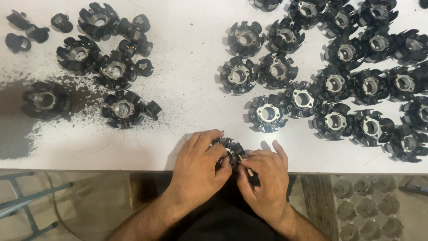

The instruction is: The person sits at a white workbench and assembles small black plastic housings with metal center hubs, pressing small black inserts into each housing by hand and using a small stick to help seat them. Finished housings are placed in a growing group on the right side of the table while unassembled parts sit on the left.

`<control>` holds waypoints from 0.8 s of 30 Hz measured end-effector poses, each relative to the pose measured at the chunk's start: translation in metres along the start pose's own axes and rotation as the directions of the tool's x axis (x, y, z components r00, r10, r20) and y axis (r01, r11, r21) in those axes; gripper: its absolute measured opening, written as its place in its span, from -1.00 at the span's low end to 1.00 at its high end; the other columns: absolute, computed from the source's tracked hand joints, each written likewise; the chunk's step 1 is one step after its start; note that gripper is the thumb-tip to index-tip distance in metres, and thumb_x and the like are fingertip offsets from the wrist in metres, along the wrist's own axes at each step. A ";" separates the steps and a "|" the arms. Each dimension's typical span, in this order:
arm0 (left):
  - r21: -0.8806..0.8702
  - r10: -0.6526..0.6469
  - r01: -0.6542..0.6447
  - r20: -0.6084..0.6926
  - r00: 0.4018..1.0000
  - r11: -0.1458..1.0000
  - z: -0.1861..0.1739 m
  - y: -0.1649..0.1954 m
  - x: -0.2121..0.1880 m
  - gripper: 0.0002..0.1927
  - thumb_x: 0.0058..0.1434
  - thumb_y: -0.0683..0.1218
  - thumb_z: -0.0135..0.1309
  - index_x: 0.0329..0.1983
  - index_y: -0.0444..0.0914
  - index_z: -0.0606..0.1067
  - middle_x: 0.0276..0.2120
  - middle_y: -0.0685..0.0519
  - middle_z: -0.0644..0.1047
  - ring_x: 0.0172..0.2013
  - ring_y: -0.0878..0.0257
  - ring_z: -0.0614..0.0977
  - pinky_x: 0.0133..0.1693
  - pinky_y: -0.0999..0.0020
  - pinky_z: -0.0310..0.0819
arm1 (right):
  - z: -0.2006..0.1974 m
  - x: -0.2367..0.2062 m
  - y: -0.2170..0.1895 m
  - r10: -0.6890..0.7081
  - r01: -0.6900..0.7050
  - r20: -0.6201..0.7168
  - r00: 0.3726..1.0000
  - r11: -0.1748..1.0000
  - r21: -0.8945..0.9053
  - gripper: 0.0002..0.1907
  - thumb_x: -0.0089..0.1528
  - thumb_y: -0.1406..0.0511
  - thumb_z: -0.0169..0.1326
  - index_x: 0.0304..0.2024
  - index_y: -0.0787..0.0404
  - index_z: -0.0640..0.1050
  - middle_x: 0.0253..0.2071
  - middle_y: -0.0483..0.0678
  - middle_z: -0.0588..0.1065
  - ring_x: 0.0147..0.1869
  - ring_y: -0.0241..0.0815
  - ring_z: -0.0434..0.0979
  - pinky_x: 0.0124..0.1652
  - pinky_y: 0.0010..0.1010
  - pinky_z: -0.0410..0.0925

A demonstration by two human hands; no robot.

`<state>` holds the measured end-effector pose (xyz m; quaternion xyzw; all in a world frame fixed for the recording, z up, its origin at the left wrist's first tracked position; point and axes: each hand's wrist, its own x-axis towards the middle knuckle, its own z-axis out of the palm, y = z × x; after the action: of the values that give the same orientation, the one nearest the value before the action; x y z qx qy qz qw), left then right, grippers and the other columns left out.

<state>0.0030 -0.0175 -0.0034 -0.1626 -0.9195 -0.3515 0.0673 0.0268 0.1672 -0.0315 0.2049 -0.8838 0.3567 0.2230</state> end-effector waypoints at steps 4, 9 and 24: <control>-0.046 -0.033 0.032 -0.009 0.999 0.998 0.003 0.001 -0.002 -0.81 0.03 -0.10 0.27 -0.36 -0.29 0.55 0.05 -0.10 0.52 0.06 -0.04 0.50 0.03 0.01 0.40 | 0.001 -0.001 0.001 -0.008 0.008 0.002 1.000 1.000 0.005 -0.64 0.03 0.48 0.28 -0.15 0.21 0.50 -0.16 -0.02 0.54 0.04 -0.01 0.57 0.36 0.14 0.17; -0.022 0.001 -0.002 -0.034 0.999 1.000 0.005 -0.001 -0.002 -0.81 0.06 -0.12 0.26 -0.29 -0.28 0.56 0.07 -0.09 0.51 0.07 -0.04 0.50 0.05 0.02 0.38 | 0.001 -0.001 0.000 -0.009 0.009 -0.008 1.000 1.000 0.023 -0.63 0.03 0.49 0.29 -0.14 0.21 0.51 -0.17 -0.02 0.53 0.03 -0.03 0.58 0.36 0.14 0.19; -0.132 0.089 -0.094 -0.042 0.995 0.987 0.004 0.001 -0.003 -0.82 0.06 -0.19 0.26 -0.27 -0.26 0.54 0.11 -0.10 0.48 0.19 -0.06 0.47 0.16 0.04 0.35 | -0.006 0.014 -0.007 0.048 -0.051 0.053 0.997 0.998 0.037 -0.71 0.04 0.46 0.30 -0.21 0.20 0.54 -0.28 -0.08 0.54 -0.15 -0.10 0.59 0.31 0.08 0.28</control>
<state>0.0061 -0.0151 -0.0063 -0.2022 -0.8841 -0.4117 0.0889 0.0208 0.1644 -0.0162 0.1965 -0.8870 0.3737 0.1869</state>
